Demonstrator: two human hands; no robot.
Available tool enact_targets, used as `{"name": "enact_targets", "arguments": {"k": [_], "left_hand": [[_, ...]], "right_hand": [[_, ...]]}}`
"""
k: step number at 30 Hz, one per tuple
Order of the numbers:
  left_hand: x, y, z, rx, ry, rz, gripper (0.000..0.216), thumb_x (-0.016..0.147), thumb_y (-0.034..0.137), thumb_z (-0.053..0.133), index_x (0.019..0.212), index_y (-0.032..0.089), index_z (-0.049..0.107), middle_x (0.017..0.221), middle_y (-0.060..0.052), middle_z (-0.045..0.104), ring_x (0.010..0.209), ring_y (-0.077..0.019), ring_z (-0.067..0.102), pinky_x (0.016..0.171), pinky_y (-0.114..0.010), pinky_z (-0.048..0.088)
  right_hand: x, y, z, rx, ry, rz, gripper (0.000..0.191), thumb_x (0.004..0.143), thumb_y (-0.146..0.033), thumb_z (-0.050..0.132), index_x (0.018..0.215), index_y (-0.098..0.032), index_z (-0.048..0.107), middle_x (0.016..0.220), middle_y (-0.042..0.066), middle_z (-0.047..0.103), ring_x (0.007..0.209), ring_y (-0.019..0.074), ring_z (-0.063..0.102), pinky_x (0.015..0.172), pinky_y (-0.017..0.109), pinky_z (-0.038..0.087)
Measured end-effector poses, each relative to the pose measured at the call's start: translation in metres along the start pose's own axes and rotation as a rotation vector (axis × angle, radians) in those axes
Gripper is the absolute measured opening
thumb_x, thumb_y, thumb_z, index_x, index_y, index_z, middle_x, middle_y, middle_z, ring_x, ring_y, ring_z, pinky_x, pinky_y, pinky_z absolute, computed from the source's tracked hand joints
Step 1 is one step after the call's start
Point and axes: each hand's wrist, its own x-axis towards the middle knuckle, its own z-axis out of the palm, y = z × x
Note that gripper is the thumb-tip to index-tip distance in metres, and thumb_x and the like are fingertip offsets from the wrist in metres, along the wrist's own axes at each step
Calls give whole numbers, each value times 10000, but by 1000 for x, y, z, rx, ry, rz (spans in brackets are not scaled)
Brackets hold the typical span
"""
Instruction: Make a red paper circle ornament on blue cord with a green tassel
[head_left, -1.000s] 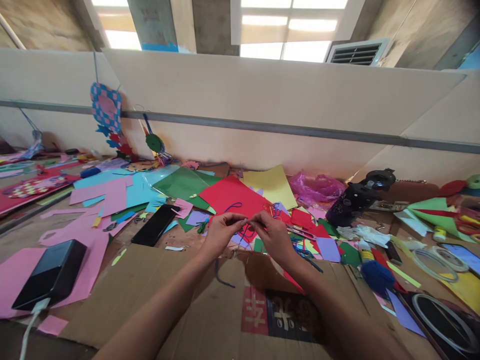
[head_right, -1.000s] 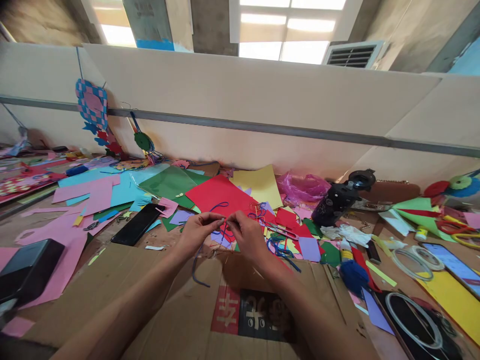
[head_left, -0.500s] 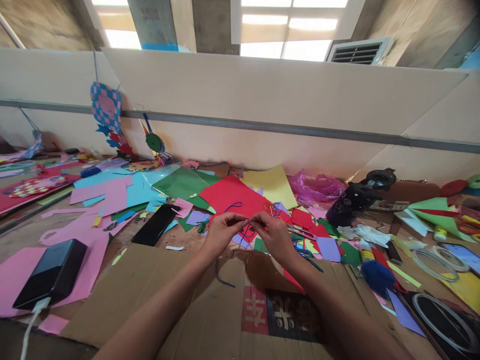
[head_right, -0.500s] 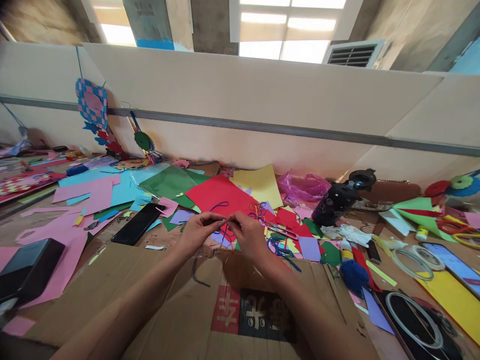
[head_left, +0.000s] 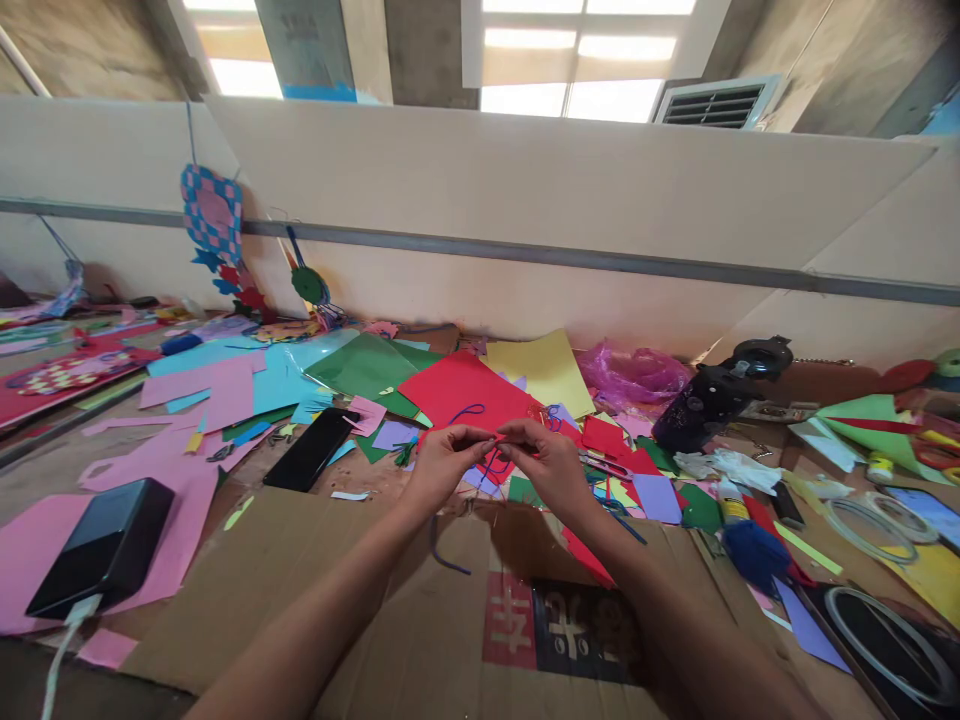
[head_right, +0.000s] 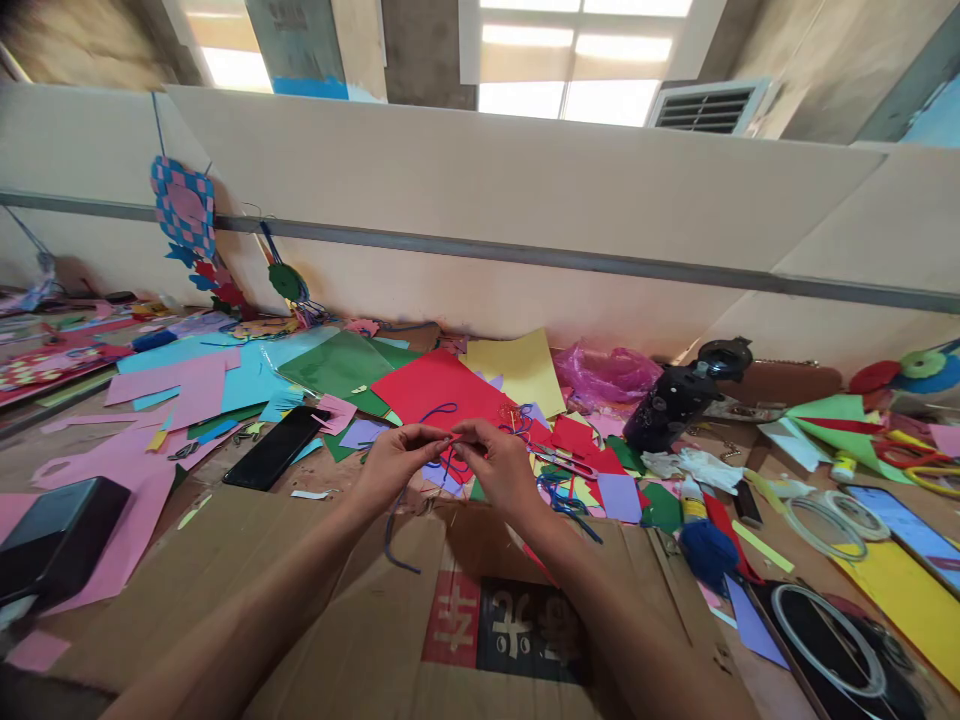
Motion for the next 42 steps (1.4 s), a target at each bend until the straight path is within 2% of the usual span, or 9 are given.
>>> {"name": "enact_targets", "arguments": {"k": [6, 17, 21, 24, 27, 32, 42], "left_hand": [[-1, 4, 1, -10, -7, -3, 312, 585, 418, 836, 753, 163, 772, 765, -70, 764, 740, -194, 672, 696, -294, 543], [-1, 2, 1, -1, -41, 3, 313, 600, 415, 827, 775, 160, 780, 762, -67, 761, 705, -174, 651, 660, -275, 525], [0, 1, 0, -31, -9, -17, 317, 567, 412, 843, 747, 161, 775, 747, -63, 757, 713, -177, 654, 681, -280, 530], [1, 0, 0, -29, 16, -21, 318, 552, 416, 852, 736, 169, 774, 743, -59, 757, 720, -181, 657, 685, -281, 531], [2, -2, 0, -28, 13, -23, 326, 556, 422, 851, 748, 169, 777, 754, -62, 760, 725, -184, 660, 687, -282, 531], [2, -1, 0, -19, 14, -29, 331, 550, 426, 854, 739, 167, 771, 743, -59, 756, 715, -182, 656, 673, -282, 529], [0, 3, 2, -46, -12, -49, 343, 537, 425, 864, 737, 164, 766, 737, -57, 750, 707, -171, 650, 671, -277, 524]], "right_hand": [[0, -1, 0, -8, 12, 18, 74, 829, -290, 656, 842, -218, 658, 771, 25, 737, 728, 200, 710, 674, 303, 536], [1, -1, -2, -95, 32, -26, 114, 841, -313, 659, 799, -211, 689, 717, 17, 725, 665, 184, 679, 622, 277, 508], [0, -1, -2, -35, 16, -5, 99, 817, -283, 663, 873, -212, 703, 795, 28, 749, 727, 191, 706, 670, 290, 538], [0, 0, -2, 10, 13, 21, 183, 786, -274, 684, 957, -211, 685, 876, 44, 762, 808, 206, 727, 731, 316, 567], [1, 0, -1, 23, 21, 30, 184, 776, -274, 690, 945, -205, 668, 873, 47, 760, 814, 206, 728, 728, 315, 572], [1, -3, -3, -43, 18, 12, 85, 837, -284, 640, 833, -204, 666, 758, 32, 730, 711, 194, 701, 669, 298, 548], [0, -3, -4, -180, -4, -34, 73, 869, -245, 616, 820, -217, 663, 721, 17, 721, 679, 188, 681, 628, 277, 486]]}}
